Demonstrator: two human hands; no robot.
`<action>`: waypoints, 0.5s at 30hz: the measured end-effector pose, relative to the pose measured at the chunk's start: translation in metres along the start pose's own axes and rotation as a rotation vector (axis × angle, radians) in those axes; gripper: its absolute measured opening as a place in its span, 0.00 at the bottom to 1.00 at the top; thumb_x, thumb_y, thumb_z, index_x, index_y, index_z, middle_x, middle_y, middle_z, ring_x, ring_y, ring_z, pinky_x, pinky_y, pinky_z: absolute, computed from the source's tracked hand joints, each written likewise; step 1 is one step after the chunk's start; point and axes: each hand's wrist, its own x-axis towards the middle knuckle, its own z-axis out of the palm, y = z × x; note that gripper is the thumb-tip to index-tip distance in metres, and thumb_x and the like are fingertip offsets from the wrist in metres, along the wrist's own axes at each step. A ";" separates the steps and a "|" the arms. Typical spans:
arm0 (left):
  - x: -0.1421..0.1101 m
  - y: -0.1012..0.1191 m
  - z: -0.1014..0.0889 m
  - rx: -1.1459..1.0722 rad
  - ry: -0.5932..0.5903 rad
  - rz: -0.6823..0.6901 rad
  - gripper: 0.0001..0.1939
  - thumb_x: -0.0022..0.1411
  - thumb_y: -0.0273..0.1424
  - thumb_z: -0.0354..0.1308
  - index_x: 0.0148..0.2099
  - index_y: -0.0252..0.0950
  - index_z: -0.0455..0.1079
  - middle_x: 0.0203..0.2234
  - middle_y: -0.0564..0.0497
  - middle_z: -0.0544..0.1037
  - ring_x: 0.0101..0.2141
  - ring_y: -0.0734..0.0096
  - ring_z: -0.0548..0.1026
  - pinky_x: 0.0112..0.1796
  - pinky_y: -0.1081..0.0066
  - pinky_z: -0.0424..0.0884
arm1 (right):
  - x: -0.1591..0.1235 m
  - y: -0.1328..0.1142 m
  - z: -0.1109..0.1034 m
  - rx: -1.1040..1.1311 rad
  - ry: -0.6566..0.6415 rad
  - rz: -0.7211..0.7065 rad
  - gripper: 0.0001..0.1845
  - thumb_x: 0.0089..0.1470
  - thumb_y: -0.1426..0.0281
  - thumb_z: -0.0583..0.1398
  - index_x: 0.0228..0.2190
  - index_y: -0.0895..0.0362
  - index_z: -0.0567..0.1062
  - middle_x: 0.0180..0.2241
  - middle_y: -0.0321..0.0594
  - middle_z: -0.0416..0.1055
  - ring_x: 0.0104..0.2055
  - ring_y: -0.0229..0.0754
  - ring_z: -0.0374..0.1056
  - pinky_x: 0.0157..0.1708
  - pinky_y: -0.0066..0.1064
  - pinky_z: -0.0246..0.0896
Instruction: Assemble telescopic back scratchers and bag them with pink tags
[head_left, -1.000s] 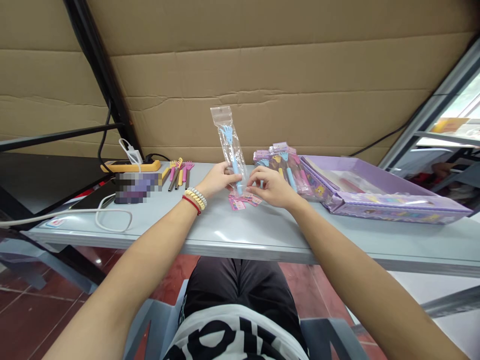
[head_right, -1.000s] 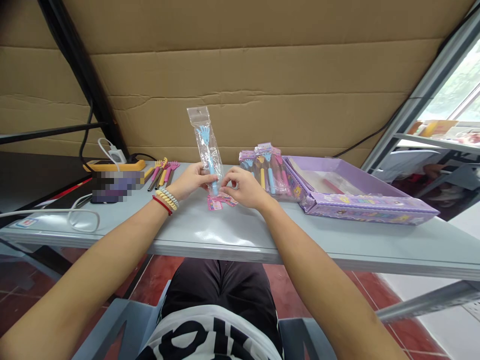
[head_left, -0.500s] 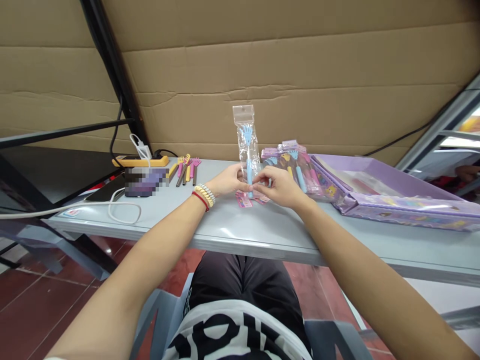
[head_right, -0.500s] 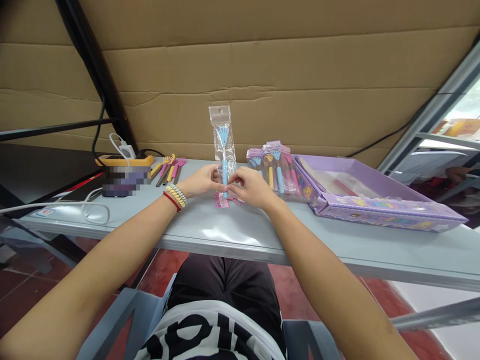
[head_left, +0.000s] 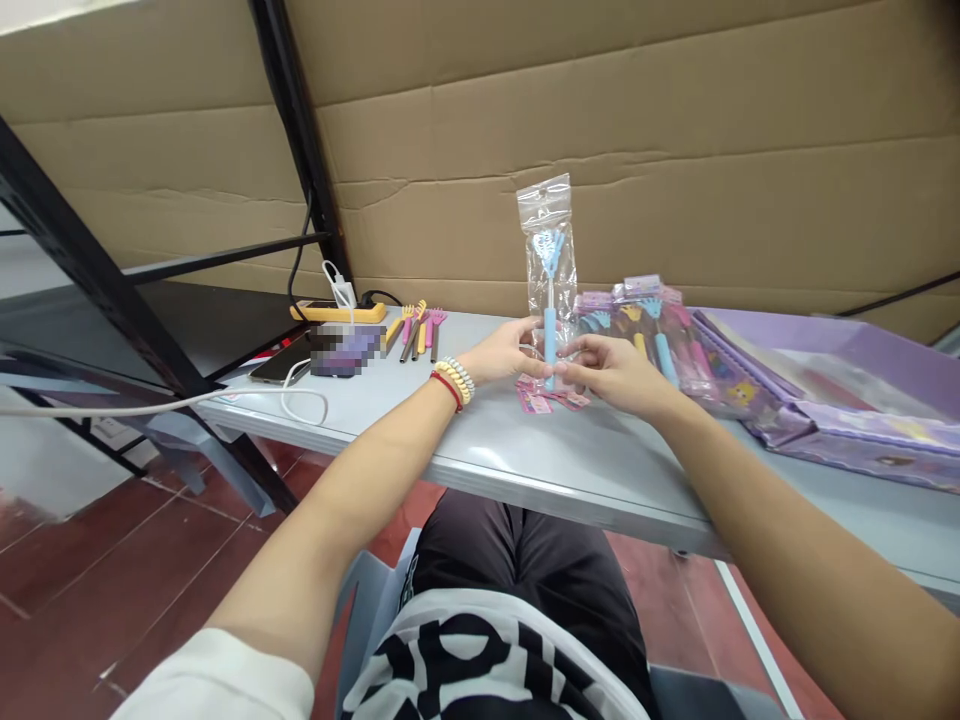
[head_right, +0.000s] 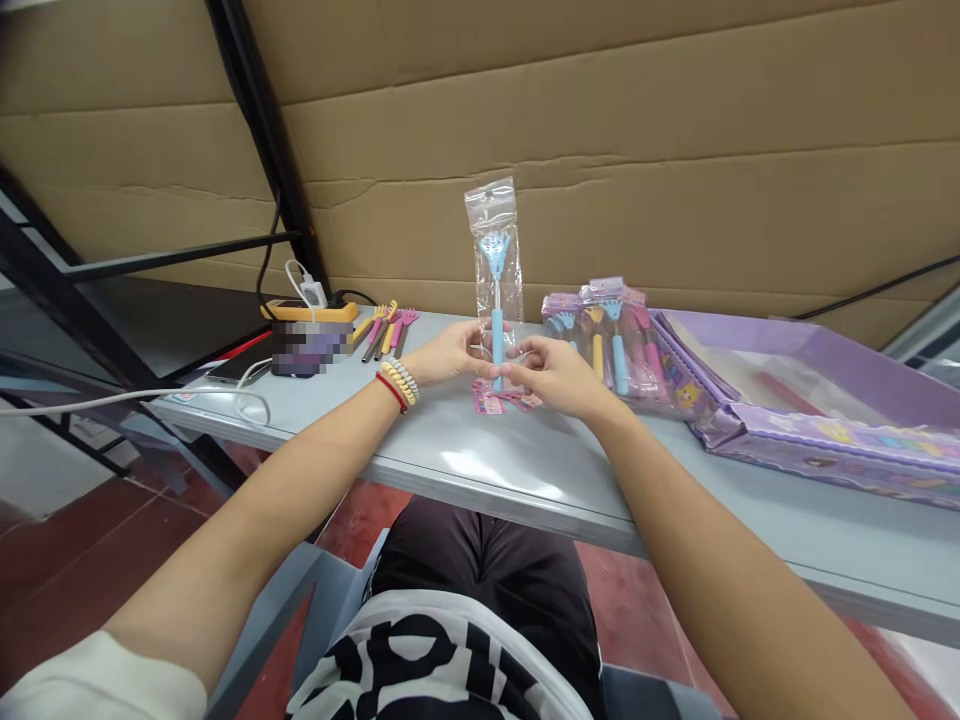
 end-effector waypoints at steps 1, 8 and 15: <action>0.000 -0.001 0.000 -0.004 -0.004 0.010 0.37 0.41 0.26 0.70 0.55 0.30 0.64 0.39 0.43 0.75 0.37 0.68 0.73 0.39 0.64 0.70 | 0.000 0.000 0.000 0.001 0.001 0.003 0.29 0.39 0.50 0.67 0.34 0.59 0.69 0.20 0.37 0.69 0.19 0.36 0.62 0.18 0.26 0.52; 0.002 -0.002 -0.001 -0.015 -0.016 0.033 0.32 0.40 0.29 0.72 0.49 0.30 0.67 0.40 0.43 0.75 0.39 0.67 0.72 0.39 0.66 0.70 | 0.001 0.002 -0.001 0.013 0.007 -0.004 0.26 0.38 0.50 0.68 0.27 0.58 0.69 0.20 0.38 0.69 0.20 0.36 0.63 0.19 0.27 0.57; 0.001 -0.002 0.000 -0.062 0.002 -0.006 0.33 0.38 0.30 0.72 0.49 0.30 0.67 0.40 0.43 0.74 0.38 0.68 0.72 0.41 0.64 0.70 | 0.000 -0.001 -0.001 -0.014 0.036 -0.037 0.27 0.37 0.49 0.68 0.24 0.59 0.69 0.18 0.38 0.67 0.19 0.35 0.62 0.18 0.27 0.55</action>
